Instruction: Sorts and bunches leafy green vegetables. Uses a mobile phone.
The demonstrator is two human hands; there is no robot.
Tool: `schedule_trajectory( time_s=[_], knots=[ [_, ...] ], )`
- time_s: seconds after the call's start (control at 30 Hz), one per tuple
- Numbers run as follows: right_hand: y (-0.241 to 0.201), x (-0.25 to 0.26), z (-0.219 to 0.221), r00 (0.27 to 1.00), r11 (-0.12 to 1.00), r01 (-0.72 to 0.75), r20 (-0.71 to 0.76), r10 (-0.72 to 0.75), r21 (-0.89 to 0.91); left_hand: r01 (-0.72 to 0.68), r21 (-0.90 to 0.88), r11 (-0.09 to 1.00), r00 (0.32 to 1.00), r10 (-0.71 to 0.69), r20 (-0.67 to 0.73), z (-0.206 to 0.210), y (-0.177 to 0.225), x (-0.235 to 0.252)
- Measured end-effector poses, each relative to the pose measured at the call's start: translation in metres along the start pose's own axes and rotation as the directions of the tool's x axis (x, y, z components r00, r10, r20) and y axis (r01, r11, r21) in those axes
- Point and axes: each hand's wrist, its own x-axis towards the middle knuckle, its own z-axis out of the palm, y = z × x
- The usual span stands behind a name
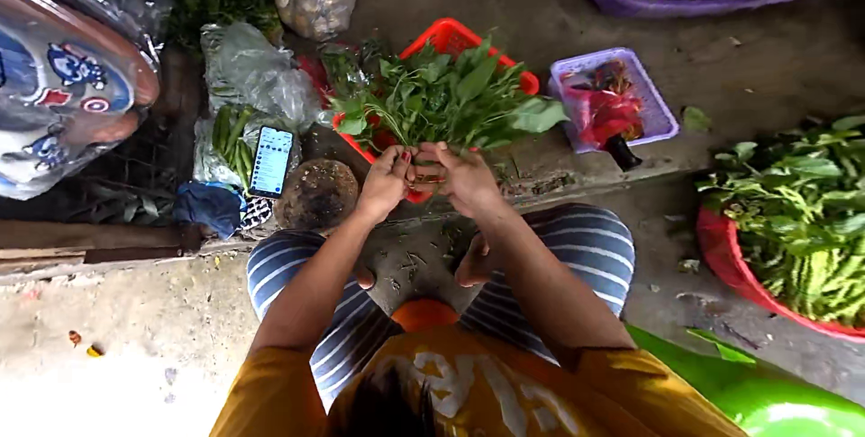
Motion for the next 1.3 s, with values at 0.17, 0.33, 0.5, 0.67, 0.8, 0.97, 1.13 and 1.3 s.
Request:
schedule_trajectory(
  time_s=[0.17,0.33,0.5,0.67,0.8,0.97,1.13,1.3],
  knots=[
    [0.009,0.004,0.013,0.998,0.997,-0.049,-0.026,0.051,0.065,-0.053,0.613,0.788,0.999,0.042,0.032,0.02,0.019,-0.011],
    [0.017,0.013,0.006,0.994,0.973,-0.09,0.076,0.075,0.21,-0.168,0.738,0.654,0.986,0.11,0.127,0.022,0.017,-0.012],
    [0.012,0.018,-0.011,1.0,0.949,-0.021,0.022,0.015,0.314,-0.321,0.601,0.732,0.947,0.231,0.224,0.008,0.015,-0.015],
    [-0.023,0.003,-0.052,0.964,0.901,0.255,-0.171,-0.206,0.351,-0.337,0.429,0.838,0.942,0.297,0.159,-0.043,0.019,-0.009],
    [-0.034,-0.012,-0.077,0.908,0.87,0.406,-0.229,-0.35,0.279,0.028,0.959,0.28,0.948,-0.313,0.064,-0.064,0.014,-0.005],
    [-0.031,-0.022,-0.08,0.901,0.873,0.43,-0.164,-0.401,0.229,0.094,0.959,0.266,0.977,-0.212,-0.036,-0.057,0.002,0.016],
    [-0.034,-0.024,-0.081,0.891,0.856,0.454,-0.132,-0.434,0.246,-0.054,0.926,0.374,0.99,-0.099,0.097,-0.035,-0.014,0.059],
    [-0.037,-0.02,-0.083,0.902,0.866,0.432,-0.148,-0.406,0.252,-0.12,0.992,0.043,0.961,-0.247,0.127,-0.022,-0.027,0.107]
  ],
)
